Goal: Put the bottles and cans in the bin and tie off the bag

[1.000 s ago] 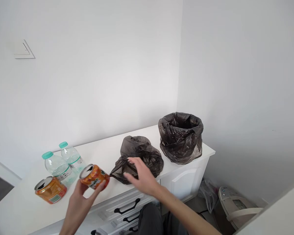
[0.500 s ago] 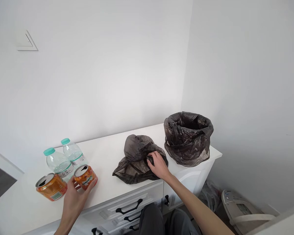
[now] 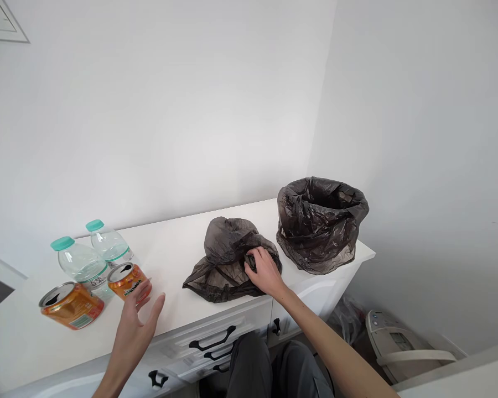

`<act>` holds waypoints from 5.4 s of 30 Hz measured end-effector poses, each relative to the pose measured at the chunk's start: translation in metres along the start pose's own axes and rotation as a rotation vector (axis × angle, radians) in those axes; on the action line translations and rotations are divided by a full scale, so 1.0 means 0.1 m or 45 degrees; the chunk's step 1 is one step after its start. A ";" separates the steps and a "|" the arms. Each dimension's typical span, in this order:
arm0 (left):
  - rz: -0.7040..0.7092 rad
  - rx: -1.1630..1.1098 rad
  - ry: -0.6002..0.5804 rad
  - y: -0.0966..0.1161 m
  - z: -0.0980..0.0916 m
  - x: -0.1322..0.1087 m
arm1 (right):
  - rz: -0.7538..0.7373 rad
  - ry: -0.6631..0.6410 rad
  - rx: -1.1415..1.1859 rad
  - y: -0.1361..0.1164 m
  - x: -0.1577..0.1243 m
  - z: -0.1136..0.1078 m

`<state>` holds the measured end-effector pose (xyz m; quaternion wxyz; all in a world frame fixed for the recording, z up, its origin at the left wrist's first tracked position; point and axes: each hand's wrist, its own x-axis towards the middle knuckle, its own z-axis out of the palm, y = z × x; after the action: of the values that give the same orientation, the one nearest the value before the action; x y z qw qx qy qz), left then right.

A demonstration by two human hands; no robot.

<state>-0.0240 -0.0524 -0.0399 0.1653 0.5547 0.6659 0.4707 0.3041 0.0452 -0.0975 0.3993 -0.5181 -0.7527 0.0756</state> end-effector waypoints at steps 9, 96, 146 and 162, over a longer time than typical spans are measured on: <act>0.108 0.202 -0.132 -0.33 -0.13 0.45 | 0.031 0.025 0.017 -0.01 0.01 -0.02; 1.143 0.548 -1.199 0.56 0.13 -0.02 | 0.189 -0.280 -0.576 -0.25 0.04 -0.38; -0.280 -0.337 -0.655 0.85 -0.40 -0.57 | 0.042 -0.528 0.180 0.01 -0.29 -0.81; 1.255 0.664 -0.332 1.38 0.91 0.48 | 0.323 -0.364 -0.105 -0.14 0.11 -0.62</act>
<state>0.1074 0.0228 0.0406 -0.1353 0.8755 0.3970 0.2399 0.3346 0.0290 -0.0427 0.2542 -0.6088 -0.7327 0.1673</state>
